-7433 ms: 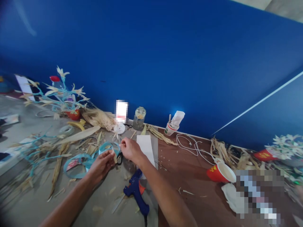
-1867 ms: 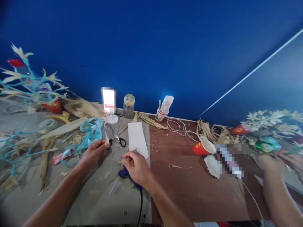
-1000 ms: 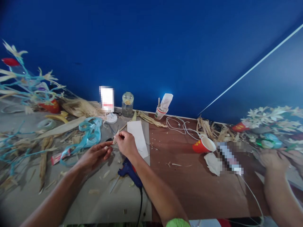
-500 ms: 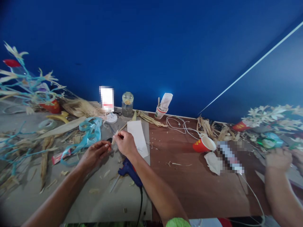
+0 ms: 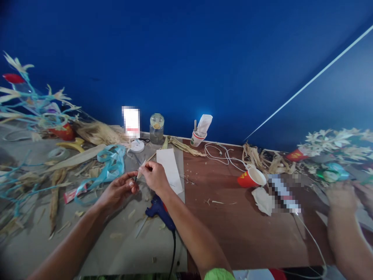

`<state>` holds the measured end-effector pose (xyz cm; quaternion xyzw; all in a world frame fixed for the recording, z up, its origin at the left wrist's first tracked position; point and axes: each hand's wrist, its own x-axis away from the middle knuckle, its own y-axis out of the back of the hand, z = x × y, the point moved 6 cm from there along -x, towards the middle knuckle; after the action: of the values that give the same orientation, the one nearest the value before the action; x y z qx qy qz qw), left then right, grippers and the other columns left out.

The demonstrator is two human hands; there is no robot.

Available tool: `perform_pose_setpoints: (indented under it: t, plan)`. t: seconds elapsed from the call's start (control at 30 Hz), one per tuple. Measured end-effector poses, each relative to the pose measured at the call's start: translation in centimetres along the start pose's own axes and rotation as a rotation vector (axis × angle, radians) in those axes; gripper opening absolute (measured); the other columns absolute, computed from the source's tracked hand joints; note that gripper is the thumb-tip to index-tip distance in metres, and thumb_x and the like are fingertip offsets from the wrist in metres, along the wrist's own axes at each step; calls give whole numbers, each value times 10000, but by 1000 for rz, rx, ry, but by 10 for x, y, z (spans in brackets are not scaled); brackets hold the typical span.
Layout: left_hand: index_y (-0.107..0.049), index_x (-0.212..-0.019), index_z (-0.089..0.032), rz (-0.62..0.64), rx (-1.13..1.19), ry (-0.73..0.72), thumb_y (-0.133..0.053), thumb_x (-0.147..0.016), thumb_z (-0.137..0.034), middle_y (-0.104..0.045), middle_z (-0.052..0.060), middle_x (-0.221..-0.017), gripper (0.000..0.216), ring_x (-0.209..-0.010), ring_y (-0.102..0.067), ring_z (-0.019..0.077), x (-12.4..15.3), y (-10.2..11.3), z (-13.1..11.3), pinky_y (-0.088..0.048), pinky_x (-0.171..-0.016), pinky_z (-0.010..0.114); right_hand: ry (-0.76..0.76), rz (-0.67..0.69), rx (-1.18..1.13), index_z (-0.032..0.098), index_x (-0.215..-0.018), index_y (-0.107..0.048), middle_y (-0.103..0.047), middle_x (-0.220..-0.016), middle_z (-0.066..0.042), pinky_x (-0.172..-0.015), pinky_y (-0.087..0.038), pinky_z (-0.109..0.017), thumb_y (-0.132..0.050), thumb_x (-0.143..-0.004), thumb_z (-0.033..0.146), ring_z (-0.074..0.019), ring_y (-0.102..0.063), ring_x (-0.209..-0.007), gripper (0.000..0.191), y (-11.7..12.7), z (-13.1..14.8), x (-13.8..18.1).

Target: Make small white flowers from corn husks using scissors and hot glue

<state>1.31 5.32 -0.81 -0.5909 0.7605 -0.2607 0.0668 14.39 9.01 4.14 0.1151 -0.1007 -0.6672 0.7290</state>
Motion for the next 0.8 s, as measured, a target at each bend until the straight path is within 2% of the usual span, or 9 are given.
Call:
perform_pose_setpoints:
  t: [0.2,0.6,0.7,0.8]
  plan:
    - [-653,-917,-134,-9,64,68,-756,-653,-286,-593,4,-558,322,-533,-513,97,0,0,6,-421,-573,224,19,13,34,175,-597,-597,-601,-590,18,-597,-392,-218,-543,-732,302,-112,-520,-584,193,-4,2,0]
    - [-668,-765,-123,-93,79,79,-776,-613,-248,-593,10,-553,225,-516,-516,86,1,1,4,-432,-545,210,-15,23,75,175,-603,-585,-608,-581,14,-602,-406,-221,-564,-733,303,-118,-543,-581,184,-9,8,0]
    - [-665,-759,-125,-113,76,60,-777,-608,-253,-598,10,-556,227,-518,-527,91,1,3,3,-434,-538,211,0,9,75,170,-682,-613,-631,-654,1,-614,-416,-221,-556,-750,329,-125,-559,-634,183,-2,7,3]
    - [-660,-761,-129,-172,79,21,-777,-601,-255,-600,5,-563,235,-521,-533,91,-1,8,1,-436,-536,210,-2,22,130,161,-759,-621,-638,-711,-10,-619,-424,-223,-535,-772,341,-123,-555,-643,200,13,1,20]
